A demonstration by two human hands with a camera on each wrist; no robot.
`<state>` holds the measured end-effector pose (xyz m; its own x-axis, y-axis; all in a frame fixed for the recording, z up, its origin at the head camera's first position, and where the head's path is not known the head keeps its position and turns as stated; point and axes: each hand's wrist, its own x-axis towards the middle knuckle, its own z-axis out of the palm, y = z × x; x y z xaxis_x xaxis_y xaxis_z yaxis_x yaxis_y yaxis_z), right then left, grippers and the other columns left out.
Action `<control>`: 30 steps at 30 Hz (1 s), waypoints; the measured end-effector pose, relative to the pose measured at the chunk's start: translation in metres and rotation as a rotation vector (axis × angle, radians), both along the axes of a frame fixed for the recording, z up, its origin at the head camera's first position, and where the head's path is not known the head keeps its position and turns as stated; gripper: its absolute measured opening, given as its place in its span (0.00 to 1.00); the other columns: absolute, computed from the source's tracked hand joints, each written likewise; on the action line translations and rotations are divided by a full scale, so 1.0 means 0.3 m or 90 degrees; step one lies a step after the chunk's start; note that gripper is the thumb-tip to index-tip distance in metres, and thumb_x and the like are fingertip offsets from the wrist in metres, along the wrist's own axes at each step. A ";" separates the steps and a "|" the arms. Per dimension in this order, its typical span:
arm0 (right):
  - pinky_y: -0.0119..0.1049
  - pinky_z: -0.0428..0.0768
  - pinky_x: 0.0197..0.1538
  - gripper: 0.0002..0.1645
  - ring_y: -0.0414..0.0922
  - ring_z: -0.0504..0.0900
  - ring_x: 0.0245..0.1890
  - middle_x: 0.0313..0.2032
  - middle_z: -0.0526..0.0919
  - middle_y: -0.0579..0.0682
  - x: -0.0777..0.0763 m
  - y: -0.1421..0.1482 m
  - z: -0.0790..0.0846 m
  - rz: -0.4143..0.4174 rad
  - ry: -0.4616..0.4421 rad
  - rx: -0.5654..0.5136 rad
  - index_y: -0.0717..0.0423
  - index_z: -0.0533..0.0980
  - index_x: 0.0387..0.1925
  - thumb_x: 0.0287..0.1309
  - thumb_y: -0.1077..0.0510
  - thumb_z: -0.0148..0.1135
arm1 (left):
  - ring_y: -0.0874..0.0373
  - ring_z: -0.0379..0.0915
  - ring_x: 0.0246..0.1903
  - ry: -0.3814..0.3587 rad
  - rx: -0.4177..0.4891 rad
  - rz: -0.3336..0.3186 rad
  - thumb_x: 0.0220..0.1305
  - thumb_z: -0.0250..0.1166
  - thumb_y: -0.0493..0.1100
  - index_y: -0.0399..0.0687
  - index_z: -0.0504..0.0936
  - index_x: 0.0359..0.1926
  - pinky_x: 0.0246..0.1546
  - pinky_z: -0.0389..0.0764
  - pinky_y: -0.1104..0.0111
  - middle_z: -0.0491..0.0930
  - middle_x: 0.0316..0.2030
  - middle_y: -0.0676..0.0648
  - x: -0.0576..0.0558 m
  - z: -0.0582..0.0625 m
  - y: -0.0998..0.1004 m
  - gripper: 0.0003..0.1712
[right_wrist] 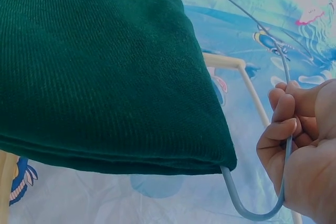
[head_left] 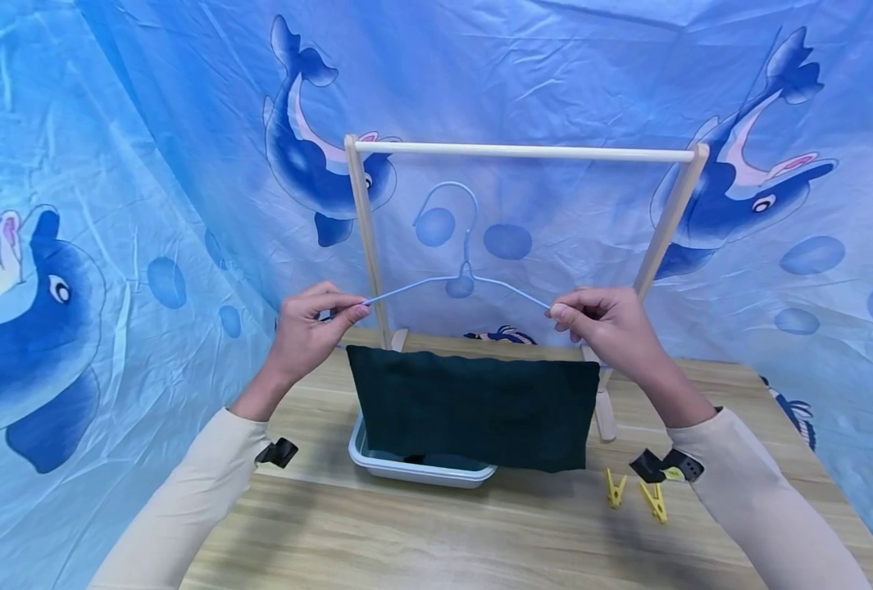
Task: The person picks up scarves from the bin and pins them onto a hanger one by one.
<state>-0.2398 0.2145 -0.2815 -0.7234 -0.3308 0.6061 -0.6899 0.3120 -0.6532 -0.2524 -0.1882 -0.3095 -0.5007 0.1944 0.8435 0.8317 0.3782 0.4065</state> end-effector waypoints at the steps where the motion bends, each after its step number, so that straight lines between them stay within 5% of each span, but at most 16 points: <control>1: 0.30 0.79 0.27 0.08 0.43 0.77 0.21 0.26 0.83 0.49 -0.001 0.000 0.001 0.001 0.000 0.001 0.64 0.87 0.36 0.67 0.69 0.63 | 0.62 0.69 0.26 0.001 0.005 -0.001 0.51 0.73 0.20 0.34 0.91 0.35 0.28 0.69 0.76 0.80 0.24 0.45 0.000 0.000 0.000 0.12; 15: 0.32 0.80 0.27 0.08 0.46 0.80 0.22 0.28 0.86 0.54 -0.008 0.002 0.004 0.005 -0.020 0.048 0.63 0.87 0.37 0.68 0.67 0.64 | 0.64 0.63 0.22 0.027 0.049 -0.010 0.54 0.74 0.24 0.34 0.91 0.33 0.22 0.58 0.73 0.77 0.21 0.47 -0.002 -0.004 0.004 0.06; 23: 0.31 0.78 0.25 0.06 0.40 0.80 0.20 0.26 0.85 0.48 0.012 0.010 0.028 -0.031 0.015 0.095 0.60 0.88 0.36 0.67 0.65 0.66 | 0.64 0.62 0.22 0.062 0.060 -0.021 0.53 0.74 0.23 0.31 0.90 0.32 0.22 0.57 0.74 0.76 0.21 0.46 0.001 0.007 0.009 0.06; 30: 0.27 0.84 0.36 0.10 0.37 0.88 0.32 0.36 0.90 0.55 0.029 0.042 0.043 -0.037 -0.031 0.134 0.63 0.87 0.45 0.68 0.60 0.66 | 0.64 0.63 0.22 0.087 0.055 -0.028 0.52 0.74 0.23 0.32 0.90 0.32 0.23 0.57 0.74 0.76 0.21 0.45 0.008 0.017 0.006 0.06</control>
